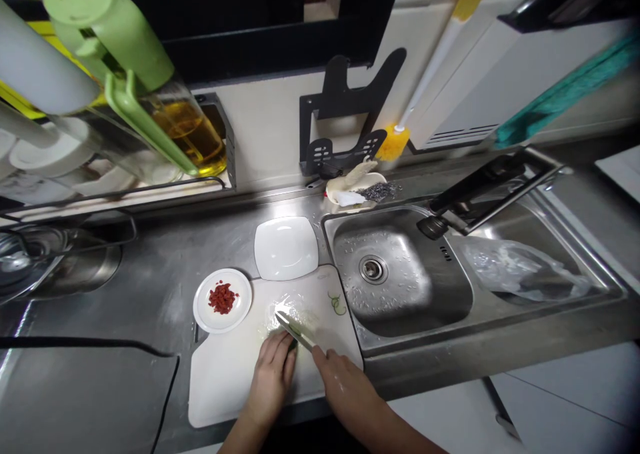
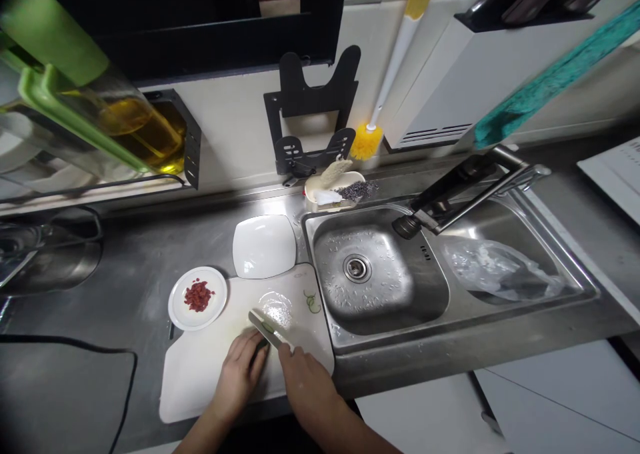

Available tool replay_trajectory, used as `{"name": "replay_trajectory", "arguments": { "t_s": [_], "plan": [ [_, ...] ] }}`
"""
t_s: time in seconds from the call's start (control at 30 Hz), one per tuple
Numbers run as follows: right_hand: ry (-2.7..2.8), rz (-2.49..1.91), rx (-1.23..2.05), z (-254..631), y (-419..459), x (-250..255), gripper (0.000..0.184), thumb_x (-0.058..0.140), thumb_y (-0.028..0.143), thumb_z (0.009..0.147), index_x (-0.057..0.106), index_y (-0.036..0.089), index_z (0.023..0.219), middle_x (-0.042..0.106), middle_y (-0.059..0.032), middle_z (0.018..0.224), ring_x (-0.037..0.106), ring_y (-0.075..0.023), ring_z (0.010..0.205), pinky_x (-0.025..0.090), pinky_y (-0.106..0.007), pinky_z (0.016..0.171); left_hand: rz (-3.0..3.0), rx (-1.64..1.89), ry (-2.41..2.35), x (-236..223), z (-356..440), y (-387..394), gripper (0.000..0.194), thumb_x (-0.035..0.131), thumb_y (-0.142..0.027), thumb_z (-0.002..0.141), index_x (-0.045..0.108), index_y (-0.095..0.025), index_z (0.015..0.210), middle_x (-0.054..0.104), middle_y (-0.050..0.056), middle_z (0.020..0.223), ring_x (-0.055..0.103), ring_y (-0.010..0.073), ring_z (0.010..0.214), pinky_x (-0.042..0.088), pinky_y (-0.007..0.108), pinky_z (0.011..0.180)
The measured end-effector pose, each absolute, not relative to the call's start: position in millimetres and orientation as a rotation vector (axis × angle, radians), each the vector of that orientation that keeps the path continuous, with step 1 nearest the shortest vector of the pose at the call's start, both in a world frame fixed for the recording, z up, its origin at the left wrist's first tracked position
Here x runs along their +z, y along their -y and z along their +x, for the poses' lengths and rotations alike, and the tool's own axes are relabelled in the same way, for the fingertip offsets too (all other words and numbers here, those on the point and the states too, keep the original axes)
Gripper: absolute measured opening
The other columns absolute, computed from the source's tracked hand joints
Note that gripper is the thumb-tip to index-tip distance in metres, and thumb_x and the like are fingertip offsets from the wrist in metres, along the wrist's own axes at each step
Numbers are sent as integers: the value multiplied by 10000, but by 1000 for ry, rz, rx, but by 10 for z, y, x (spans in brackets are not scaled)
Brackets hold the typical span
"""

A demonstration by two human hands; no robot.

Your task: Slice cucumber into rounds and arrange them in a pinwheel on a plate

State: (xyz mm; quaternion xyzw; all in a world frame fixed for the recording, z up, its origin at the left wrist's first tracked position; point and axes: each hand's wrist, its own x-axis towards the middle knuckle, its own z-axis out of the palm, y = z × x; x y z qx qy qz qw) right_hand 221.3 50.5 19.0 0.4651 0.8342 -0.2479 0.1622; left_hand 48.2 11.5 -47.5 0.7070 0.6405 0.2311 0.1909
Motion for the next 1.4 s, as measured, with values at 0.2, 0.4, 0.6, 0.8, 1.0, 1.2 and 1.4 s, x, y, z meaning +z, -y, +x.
{"name": "replay_trajectory", "arguments": {
  "t_s": [0.2,0.4,0.6,0.8,1.0,1.2,1.4],
  "plan": [
    [-2332,1390,-781,2111,-575,178,396,336,4,837,519,161,1151,643,-77,872,623,-174,753,428,-242,648,1981,648,-1776,-460,481,-127,286,453,-194,875,558,-192,1141,629,84,1127,575,202,1072,490,406,945],
    [-2266,1452,-859,2047,-565,59,368,284,18,859,536,173,1080,634,-69,874,625,-160,751,430,-237,646,1994,660,-1793,-485,479,-115,278,463,-192,869,572,-192,1125,636,83,1115,584,202,1062,493,406,943],
    [-2276,1464,-885,2124,-542,-13,450,302,-7,821,515,165,1179,640,-85,925,621,-182,821,444,-263,705,1998,658,-1795,-464,481,-109,280,457,-176,871,561,-180,1131,625,84,1128,574,190,1074,490,384,949],
    [-2356,1426,-761,2347,-411,104,541,344,-29,752,492,128,1249,646,-109,942,613,-205,777,453,-278,686,1992,646,-1806,-452,483,-102,279,467,-185,871,554,-179,1135,625,86,1122,577,190,1070,493,379,945],
    [-2441,1403,-657,2497,-215,222,569,347,-67,722,496,163,1221,654,-70,884,606,-163,700,436,-228,643,1995,662,-1808,-444,484,-110,266,469,-194,871,560,-179,1120,630,90,1110,584,197,1060,503,378,928],
    [-2492,1420,-591,2539,-113,182,564,349,-64,704,492,149,1206,657,-83,930,607,-163,689,428,-228,640,2011,679,-1822,-461,485,-101,250,479,-202,869,566,-182,1102,632,91,1099,585,205,1058,500,391,934],
    [-2474,1431,-599,2522,-155,255,542,346,-49,703,512,155,1177,663,-76,897,604,-154,651,425,-219,597,2012,691,-1813,-493,481,-93,255,471,-202,872,564,-184,1109,633,92,1091,587,208,1051,503,401,931]
  ]
}}
